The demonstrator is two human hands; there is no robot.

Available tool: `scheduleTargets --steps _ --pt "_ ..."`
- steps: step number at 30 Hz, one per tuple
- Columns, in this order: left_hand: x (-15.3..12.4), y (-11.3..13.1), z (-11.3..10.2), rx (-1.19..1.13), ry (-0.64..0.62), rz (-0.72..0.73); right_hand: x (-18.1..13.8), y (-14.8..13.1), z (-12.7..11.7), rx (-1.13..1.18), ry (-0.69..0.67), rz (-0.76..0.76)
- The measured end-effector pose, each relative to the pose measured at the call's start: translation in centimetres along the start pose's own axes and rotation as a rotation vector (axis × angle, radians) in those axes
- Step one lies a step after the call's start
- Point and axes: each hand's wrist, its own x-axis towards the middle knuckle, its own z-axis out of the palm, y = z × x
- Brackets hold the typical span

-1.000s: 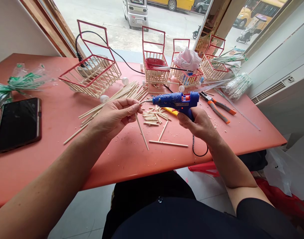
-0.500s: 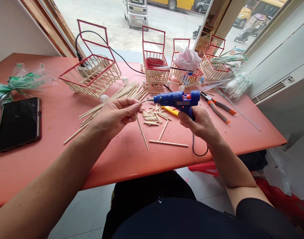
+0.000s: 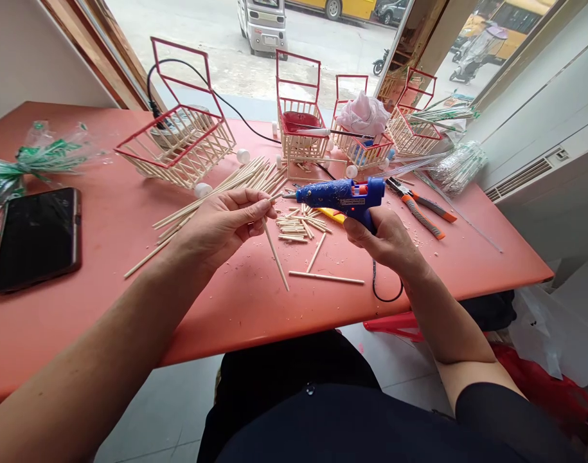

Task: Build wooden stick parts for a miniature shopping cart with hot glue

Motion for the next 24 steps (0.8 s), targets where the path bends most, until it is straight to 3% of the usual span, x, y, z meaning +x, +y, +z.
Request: scheduleTargets --steps 24 --pt "-0.01 -0.14 0.11 0.03 0.004 0.026 -0.22 -0.04 0.27 0.061 0.052 -0.004"
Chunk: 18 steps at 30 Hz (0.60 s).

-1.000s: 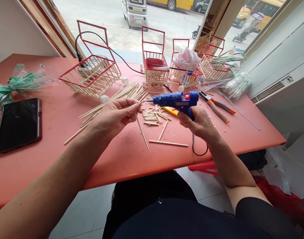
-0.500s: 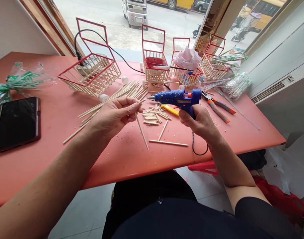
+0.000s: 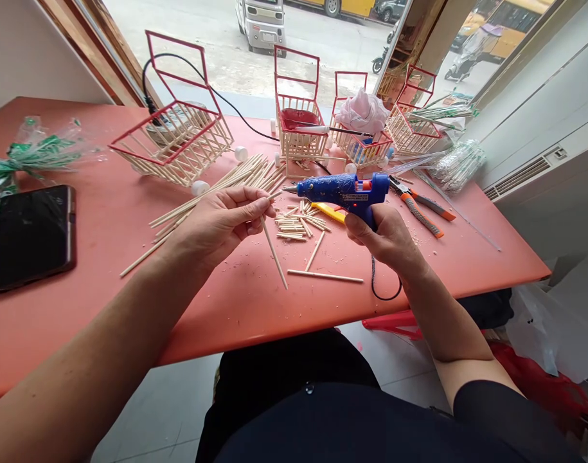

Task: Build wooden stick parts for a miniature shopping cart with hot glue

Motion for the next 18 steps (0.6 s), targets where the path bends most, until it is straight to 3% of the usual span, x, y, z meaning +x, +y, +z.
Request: scheduleTargets --steps 18 --pt "0.15 -0.28 -0.41 -0.03 -0.037 0.012 -0.05 0.04 0.04 -0.017 -0.017 -0.021"
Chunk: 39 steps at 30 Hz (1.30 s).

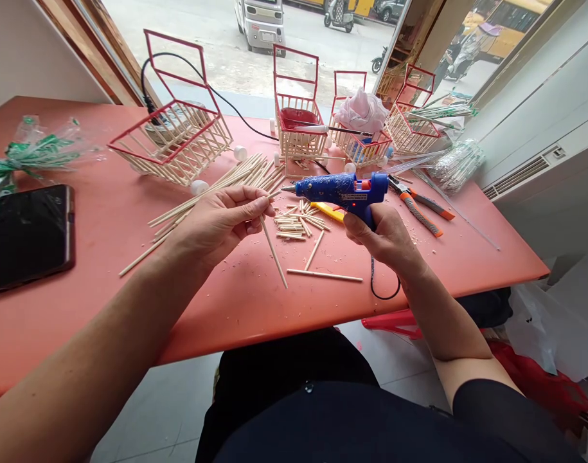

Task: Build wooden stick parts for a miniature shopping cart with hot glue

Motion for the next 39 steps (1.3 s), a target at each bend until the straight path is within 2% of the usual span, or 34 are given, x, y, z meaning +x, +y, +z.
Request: scheduleTargets --steps 8,17,39 --pt "0.09 -0.22 -0.12 -0.009 -0.003 0.01 -0.03 0.35 -0.18 -0.03 -0.017 -0.002" --pt "-0.21 0.26 0.5 -0.016 0.015 -0.025 0.17 0.23 -0.27 -0.011 0.032 0.005" --pt "-0.12 0.13 0.21 -0.013 -0.019 -0.019 -0.01 0.34 -0.23 0.058 -0.017 -0.008"
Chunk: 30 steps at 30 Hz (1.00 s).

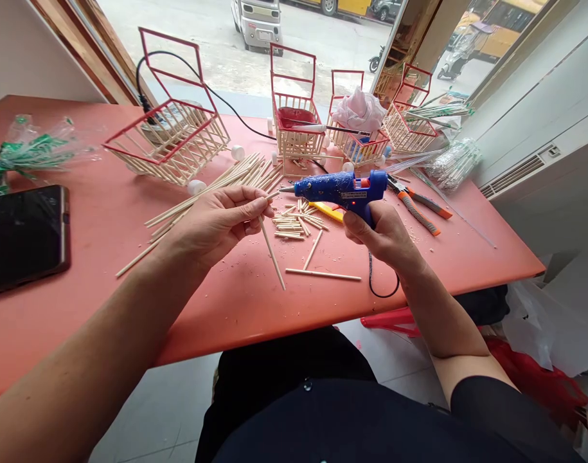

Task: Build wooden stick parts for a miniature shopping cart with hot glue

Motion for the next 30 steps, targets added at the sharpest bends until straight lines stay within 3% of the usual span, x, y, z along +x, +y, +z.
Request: scheduleTargets --steps 30 --pt "-0.02 0.29 0.08 0.041 0.015 -0.016 -0.06 -0.42 0.14 0.064 0.006 0.02"
